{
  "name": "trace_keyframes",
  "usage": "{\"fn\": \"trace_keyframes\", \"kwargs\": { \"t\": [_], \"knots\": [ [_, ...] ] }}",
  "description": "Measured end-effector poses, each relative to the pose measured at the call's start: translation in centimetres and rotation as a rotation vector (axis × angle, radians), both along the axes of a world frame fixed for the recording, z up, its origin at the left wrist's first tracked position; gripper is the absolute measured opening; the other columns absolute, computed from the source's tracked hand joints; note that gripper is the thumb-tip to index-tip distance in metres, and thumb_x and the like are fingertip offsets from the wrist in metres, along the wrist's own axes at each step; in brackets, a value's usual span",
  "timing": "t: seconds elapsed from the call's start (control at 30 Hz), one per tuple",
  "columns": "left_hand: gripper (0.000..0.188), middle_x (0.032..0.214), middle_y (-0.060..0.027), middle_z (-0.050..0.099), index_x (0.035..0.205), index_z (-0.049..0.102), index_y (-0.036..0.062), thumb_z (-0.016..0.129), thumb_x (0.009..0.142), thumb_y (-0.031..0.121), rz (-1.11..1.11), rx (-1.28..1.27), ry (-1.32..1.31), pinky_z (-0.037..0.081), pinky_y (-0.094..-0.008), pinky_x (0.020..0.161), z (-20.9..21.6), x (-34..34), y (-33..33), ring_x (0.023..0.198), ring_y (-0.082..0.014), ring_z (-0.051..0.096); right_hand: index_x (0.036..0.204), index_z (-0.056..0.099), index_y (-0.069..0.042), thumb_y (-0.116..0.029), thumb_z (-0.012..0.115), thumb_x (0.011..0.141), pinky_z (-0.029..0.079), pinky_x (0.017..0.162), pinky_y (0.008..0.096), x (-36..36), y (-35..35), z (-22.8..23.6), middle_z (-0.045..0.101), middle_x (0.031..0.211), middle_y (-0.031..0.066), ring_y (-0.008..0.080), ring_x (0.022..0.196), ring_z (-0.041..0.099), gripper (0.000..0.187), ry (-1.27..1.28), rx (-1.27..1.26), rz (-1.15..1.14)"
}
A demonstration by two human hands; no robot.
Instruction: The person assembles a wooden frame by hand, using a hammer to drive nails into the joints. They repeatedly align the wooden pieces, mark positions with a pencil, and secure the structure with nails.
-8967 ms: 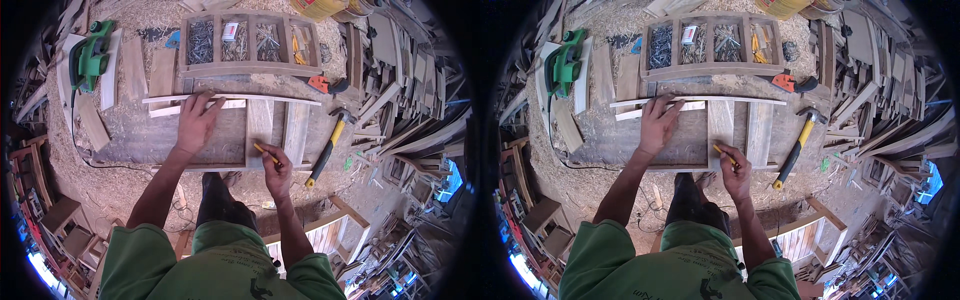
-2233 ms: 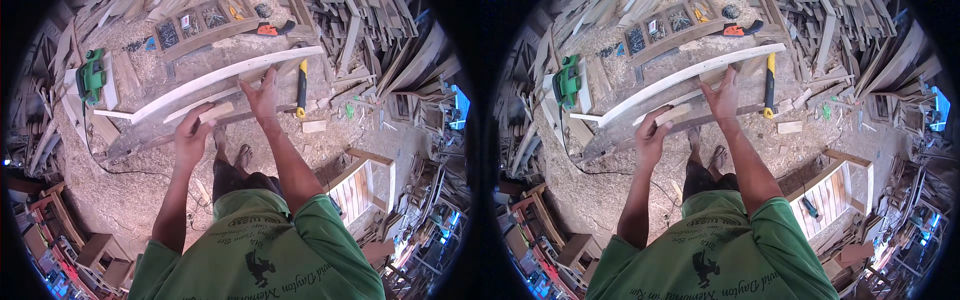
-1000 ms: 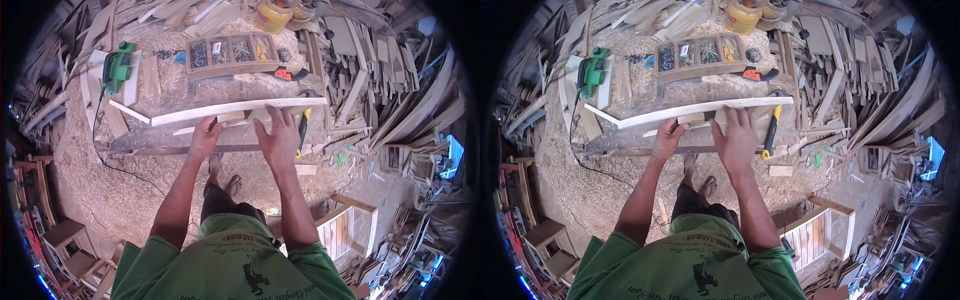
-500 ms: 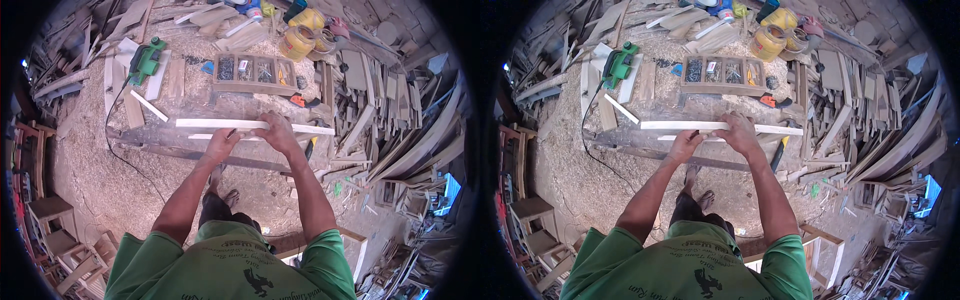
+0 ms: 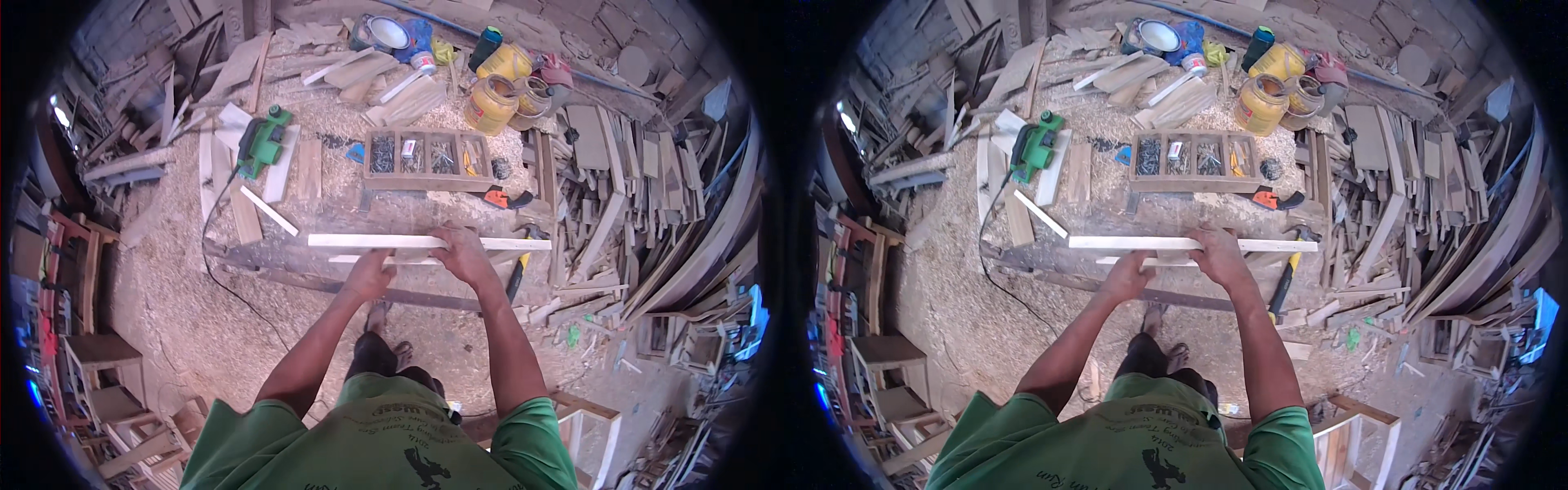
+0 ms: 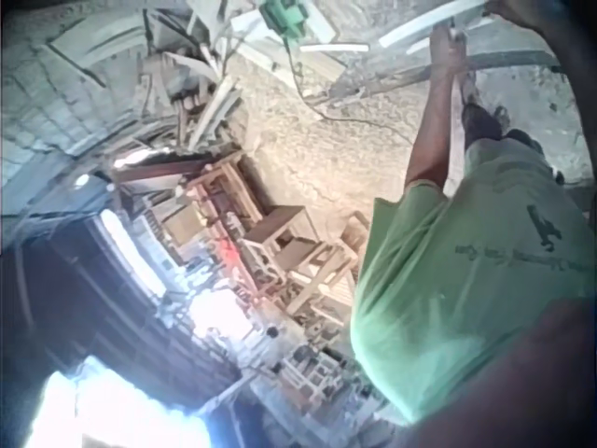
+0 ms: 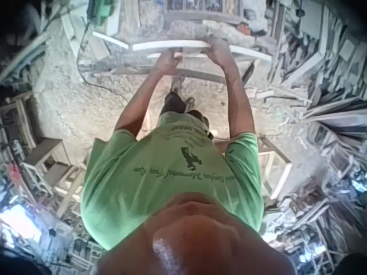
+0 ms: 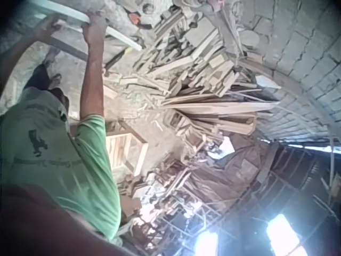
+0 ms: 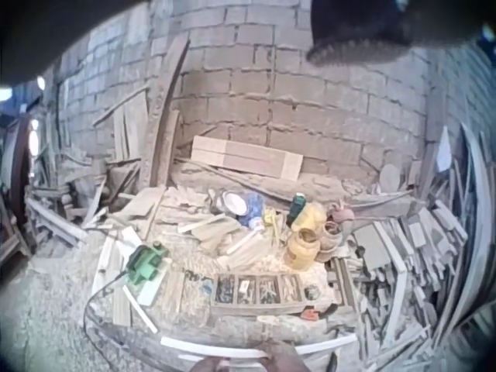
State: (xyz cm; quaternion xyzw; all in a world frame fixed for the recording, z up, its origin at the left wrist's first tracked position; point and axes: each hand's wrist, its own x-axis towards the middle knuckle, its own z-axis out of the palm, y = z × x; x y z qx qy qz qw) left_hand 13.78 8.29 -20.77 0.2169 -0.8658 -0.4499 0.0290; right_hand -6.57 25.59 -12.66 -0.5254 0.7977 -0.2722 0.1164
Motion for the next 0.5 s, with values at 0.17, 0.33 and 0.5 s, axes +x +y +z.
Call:
{"fn": "trace_keyframes", "kwargs": {
  "t": [0.17, 0.33, 0.5],
  "knots": [
    [0.040, 0.122, -0.0141, 0.081, 0.139, 0.074, 0.0026, 0.076, 0.107, 0.025, -0.284, 0.780, -0.263, 0.064, -0.0426, 0.102, 14.4, 1.2, -4.3, 0.119, -0.0252, 0.077, 0.121, 0.080, -0.007, -0.016, 0.085, 0.087, 0.052, 0.101, 0.0520, -0.1, 0.0, -0.4, 0.076, 0.112, 0.0152, 0.0387, 0.112, 0.072, 0.036, 0.004, 0.000, -0.036],
    [0.030, 0.114, -0.0041, 0.084, 0.126, 0.083, 0.0060, 0.081, 0.104, 0.026, -0.025, 0.395, 0.054, 0.063, -0.0350, 0.092, 15.6, -6.3, -13.5, 0.105, -0.0162, 0.078, 0.122, 0.079, -0.010, -0.012, 0.082, 0.087, 0.044, 0.111, 0.0561, 0.1, 0.3, -0.3, 0.075, 0.121, 0.0116, 0.0352, 0.124, 0.068, 0.035, -0.033, 0.002, -0.055],
    [0.024, 0.109, -0.0124, 0.084, 0.117, 0.085, 0.0115, 0.076, 0.098, 0.024, 0.046, -0.245, 0.057, 0.061, -0.0431, 0.085, 4.3, -15.6, -24.1, 0.095, -0.0291, 0.081, 0.121, 0.078, -0.011, -0.011, 0.082, 0.086, 0.043, 0.112, 0.0524, 0.4, -0.7, 0.2, 0.072, 0.117, 0.0095, 0.0323, 0.120, 0.068, 0.035, 0.003, -0.035, -0.067]
  ]
}}
